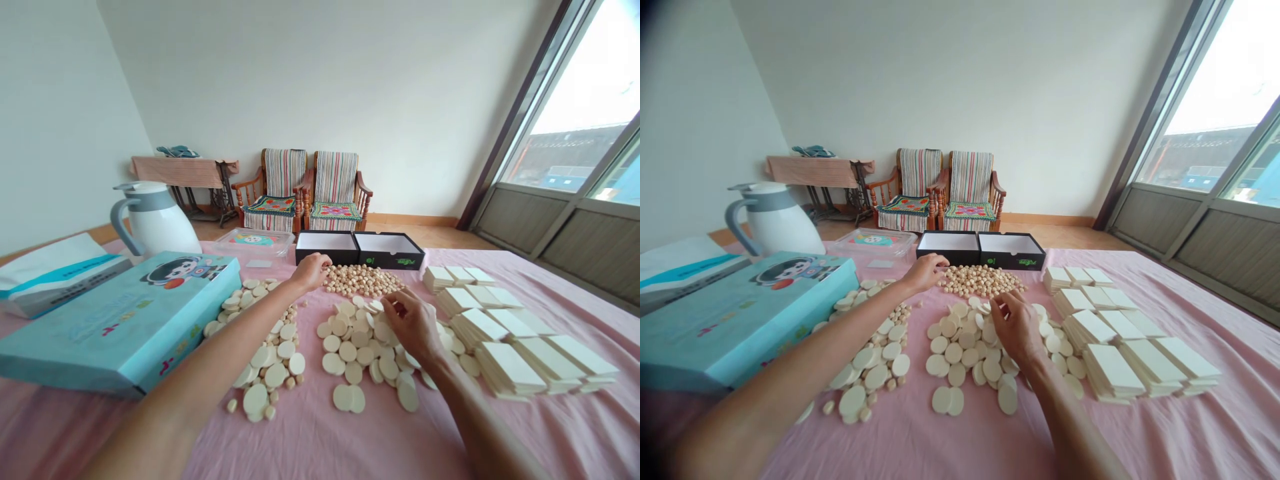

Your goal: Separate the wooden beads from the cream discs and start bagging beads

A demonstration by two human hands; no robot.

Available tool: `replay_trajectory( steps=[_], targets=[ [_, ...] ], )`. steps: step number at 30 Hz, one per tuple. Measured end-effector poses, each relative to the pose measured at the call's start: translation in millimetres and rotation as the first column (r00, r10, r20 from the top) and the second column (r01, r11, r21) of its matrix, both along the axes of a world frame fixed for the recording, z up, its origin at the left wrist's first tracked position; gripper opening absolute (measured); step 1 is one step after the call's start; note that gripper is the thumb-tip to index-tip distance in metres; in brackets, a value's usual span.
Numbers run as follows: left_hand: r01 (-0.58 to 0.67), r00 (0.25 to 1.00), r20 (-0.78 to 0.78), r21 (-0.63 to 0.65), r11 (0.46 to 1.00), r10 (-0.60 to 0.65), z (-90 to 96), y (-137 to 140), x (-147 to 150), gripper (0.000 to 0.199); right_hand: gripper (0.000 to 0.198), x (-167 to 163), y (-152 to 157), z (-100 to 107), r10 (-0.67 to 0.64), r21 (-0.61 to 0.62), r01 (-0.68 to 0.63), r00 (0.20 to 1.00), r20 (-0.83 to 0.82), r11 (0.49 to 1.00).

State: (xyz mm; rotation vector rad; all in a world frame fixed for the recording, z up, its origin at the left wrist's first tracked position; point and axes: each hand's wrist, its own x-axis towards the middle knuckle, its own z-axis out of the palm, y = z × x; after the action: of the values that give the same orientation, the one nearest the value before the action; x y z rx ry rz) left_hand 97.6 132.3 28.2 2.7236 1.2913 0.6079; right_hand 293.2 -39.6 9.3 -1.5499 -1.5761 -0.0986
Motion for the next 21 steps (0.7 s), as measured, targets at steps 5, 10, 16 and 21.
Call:
replay_trajectory(
  steps=[5, 10, 16, 21],
  targets=[
    [0.061, 0.997, -0.050, -0.073, 0.996, -0.064, -3.0, -4, -21, 0.020, 0.024, -1, 0, 0, 0.005, -0.008, -0.005, 1.000, -0.005, 1.000],
    [0.140, 0.974, -0.157, -0.163, 0.977, -0.166, -8.2, -20, -50, 0.009, 0.023, -6, -1, 0, 0.052, -0.028, -0.052, 0.999, -0.006, 0.998],
    [0.097, 0.974, -0.191, -0.136, 0.986, -0.123, -13.8, -31, -50, 0.011, 0.022, -8, 0, -2, 0.077, -0.038, -0.077, 0.997, -0.022, 0.996],
    [0.023, 0.988, -0.150, -0.116, 0.993, -0.040, -13.3, -16, -21, 0.009, 0.023, -6, 0, -2, 0.058, -0.028, -0.058, 0.998, -0.022, 0.998]
  ],
)
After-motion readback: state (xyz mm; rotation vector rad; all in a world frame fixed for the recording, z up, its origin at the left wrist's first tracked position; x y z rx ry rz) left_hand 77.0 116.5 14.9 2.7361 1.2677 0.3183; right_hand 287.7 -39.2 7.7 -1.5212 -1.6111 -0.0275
